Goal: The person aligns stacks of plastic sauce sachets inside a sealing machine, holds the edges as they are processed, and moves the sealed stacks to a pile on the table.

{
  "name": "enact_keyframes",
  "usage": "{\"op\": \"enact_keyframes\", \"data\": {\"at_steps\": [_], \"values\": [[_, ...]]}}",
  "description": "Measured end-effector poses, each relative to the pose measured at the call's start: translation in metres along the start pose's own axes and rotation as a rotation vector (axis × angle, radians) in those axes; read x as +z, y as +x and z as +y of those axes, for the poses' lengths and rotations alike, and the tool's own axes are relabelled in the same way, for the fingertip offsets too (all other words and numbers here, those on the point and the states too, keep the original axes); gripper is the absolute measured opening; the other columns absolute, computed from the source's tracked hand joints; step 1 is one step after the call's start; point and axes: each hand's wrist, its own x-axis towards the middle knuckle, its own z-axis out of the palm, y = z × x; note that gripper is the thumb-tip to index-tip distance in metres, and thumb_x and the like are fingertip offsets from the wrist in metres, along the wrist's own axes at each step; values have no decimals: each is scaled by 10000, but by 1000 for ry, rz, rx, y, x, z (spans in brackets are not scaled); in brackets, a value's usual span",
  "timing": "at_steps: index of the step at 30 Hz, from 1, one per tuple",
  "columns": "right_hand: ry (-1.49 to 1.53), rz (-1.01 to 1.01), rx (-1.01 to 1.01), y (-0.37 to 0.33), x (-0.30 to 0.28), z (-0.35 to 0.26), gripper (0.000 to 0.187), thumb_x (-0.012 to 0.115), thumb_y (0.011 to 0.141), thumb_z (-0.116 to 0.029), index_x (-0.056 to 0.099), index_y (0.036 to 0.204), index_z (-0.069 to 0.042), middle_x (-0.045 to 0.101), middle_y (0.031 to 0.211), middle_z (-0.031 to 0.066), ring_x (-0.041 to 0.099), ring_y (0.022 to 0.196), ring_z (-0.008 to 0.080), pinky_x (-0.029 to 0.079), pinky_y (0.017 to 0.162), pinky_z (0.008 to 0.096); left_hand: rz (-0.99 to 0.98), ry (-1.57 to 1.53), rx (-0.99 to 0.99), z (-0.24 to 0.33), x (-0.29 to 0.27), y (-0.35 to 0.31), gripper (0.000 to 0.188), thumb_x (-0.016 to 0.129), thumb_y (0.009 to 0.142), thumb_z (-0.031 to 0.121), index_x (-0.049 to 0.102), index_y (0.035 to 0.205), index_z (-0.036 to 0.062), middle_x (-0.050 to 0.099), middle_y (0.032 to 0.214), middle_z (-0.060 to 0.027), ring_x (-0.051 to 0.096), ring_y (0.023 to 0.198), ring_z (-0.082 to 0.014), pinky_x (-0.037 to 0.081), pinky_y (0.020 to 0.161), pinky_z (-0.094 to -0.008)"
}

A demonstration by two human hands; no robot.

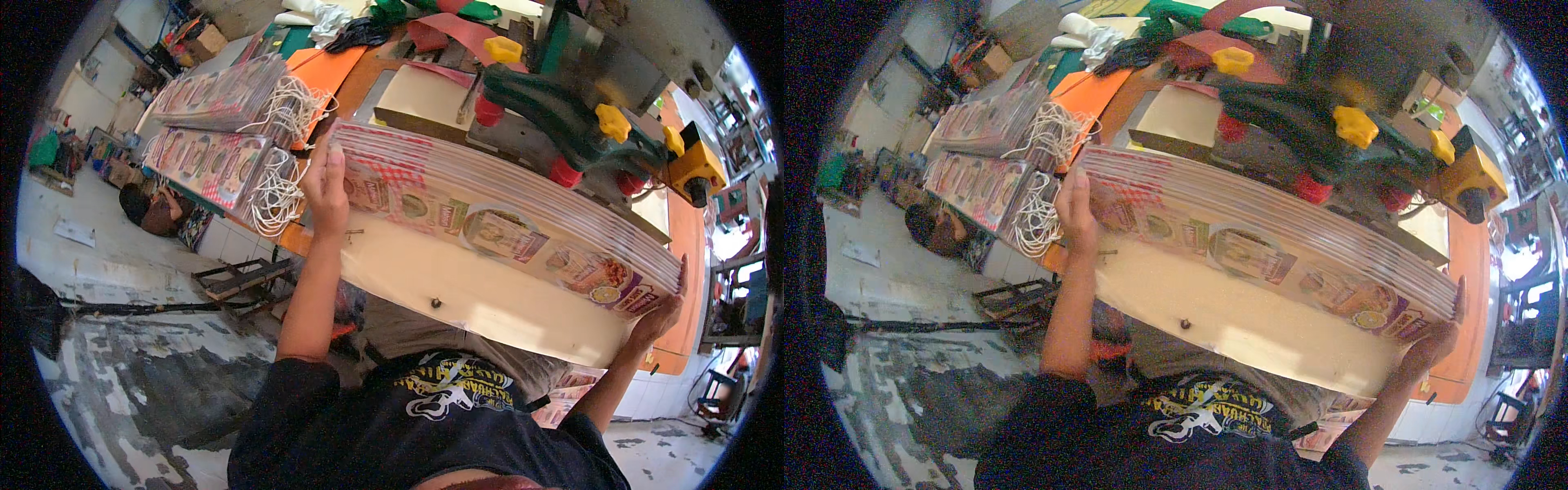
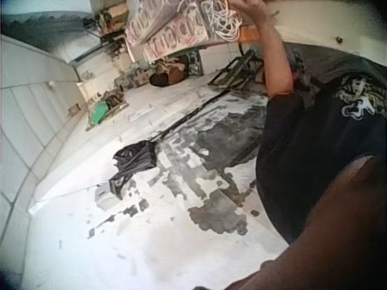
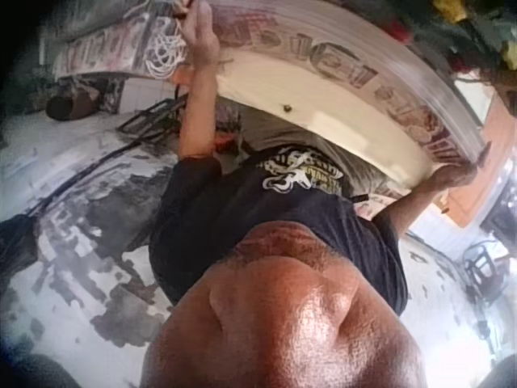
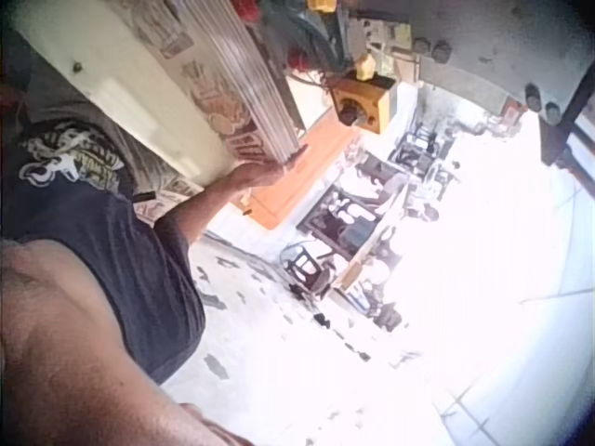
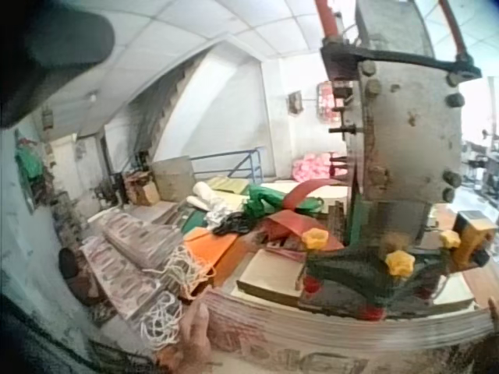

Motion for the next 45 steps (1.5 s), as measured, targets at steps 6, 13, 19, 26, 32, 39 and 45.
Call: {"op": "enact_keyframes", "data": {"at_steps": [6,13,19,26,32,39,45], "values": [[-18,67,-28,3,-16,30,807,408,1024,-672,482,1431,21,571,1352,187,579,1250,295,494,1046,431,74,-18,-15,-2,7,3,452,403,1118,322,596,1290,-49,644,1203,-113,575,1120,-180,425,1026,-328],[100,-13,145,-6,-28,42,826,364,1016,-723,456,1464,-35,538,1394,133,562,1249,274,481,1049,420,146,-28,-189,6,9,0,562,308,1136,436,587,1252,-38,624,1190,-118,554,1126,-190,412,1040,-342],[475,179,419,-16,-36,61,733,449,1005,-663,526,1394,-46,631,1282,156,655,1006,281,580,762,355,247,20,-273,27,19,0,573,284,1138,453,590,1191,-28,618,1163,-112,556,1081,-184,425,1015,-343],[497,225,475,-5,-26,53,749,424,995,-713,561,1337,-61,691,1100,154,682,731,252,567,504,309,294,-6,-179,7,20,5,645,266,1120,510,605,1132,-38,639,1077,-112,574,1014,-212,451,952,-358],[429,177,370,4,-42,58,679,369,1044,-659,558,1302,-60,676,1030,98,676,709,185,588,588,322,312,-176,-223,-2,31,18,647,255,1118,529,629,1069,3,656,999,-80,588,938,-194,464,913,-344],[462,125,340,4,6,25,635,445,1036,-619,537,1334,-66,674,1063,97,694,786,157,576,598,288,222,-197,-254,-46,22,27,660,247,1111,550,621,1240,23,655,1138,-107,595,1067,-225,455,987,-364],[277,49,195,-2,1,19,754,394,1029,-658,515,1403,-15,595,1274,110,564,1205,240,437,1073,417,91,-268,-194,-30,17,24,618,263,1109,498,596,1312,18,657,1231,-135,578,1189,-245,416,1078,-397]]}}
